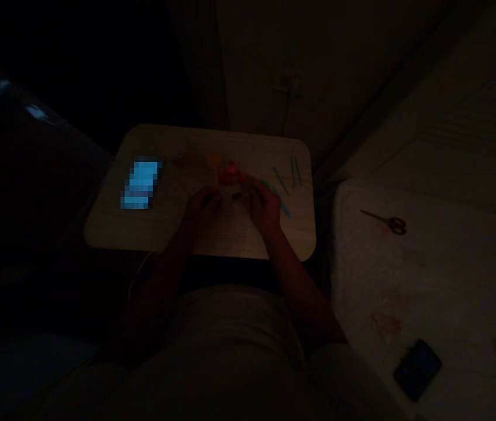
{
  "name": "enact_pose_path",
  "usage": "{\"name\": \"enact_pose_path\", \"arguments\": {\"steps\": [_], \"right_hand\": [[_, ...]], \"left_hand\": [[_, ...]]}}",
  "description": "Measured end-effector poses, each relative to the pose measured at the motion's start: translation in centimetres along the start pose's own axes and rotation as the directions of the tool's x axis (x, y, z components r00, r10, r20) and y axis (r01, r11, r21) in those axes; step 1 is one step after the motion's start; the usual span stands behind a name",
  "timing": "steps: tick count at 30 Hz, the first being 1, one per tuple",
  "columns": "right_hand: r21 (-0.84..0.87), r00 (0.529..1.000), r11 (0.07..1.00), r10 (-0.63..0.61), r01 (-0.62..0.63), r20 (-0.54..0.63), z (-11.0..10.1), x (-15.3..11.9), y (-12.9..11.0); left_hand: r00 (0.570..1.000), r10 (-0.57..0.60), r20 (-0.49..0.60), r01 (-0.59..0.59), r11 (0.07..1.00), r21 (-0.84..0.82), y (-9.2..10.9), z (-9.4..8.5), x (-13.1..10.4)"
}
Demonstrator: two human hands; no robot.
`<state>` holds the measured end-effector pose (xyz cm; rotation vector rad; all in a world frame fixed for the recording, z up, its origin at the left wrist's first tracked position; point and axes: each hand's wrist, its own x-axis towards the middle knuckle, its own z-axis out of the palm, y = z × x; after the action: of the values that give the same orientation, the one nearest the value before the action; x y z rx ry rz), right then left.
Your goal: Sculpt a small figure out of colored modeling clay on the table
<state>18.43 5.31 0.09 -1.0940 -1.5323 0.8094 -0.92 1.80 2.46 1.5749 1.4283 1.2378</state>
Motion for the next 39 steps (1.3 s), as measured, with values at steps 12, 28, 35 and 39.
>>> {"name": "enact_pose_path", "arguments": {"steps": [12,28,35,39], "right_hand": [[-0.025,0.999,0.999,0.040,-0.040,-0.017,-0.1,0.0,-0.5],[0.047,0.999,0.998,0.040,-0.040,0.011,0.0,-0.1,-1.0],[-0.138,0.999,0.990,-0.040,0.042,0.015,-0.5,0.0,-1.4],[-0.096,0.999,0.995,-0.036,0.035,-0.001,-0.4,0.1,-1.1]], "left_hand": [[1.000,-0.011,0.008,0.011,1.000,0.018,-0.3,0.0,0.1],[1.000,-0.011,0.005,0.011,1.000,0.012,-0.1,0.0,0.1],[1.000,-0.014,0.005,0.014,1.000,0.017,-0.2,0.0,0.1],[1.000,-0.013,0.005,0.013,1.000,0.008,-0.4,0.1,0.1]]}}
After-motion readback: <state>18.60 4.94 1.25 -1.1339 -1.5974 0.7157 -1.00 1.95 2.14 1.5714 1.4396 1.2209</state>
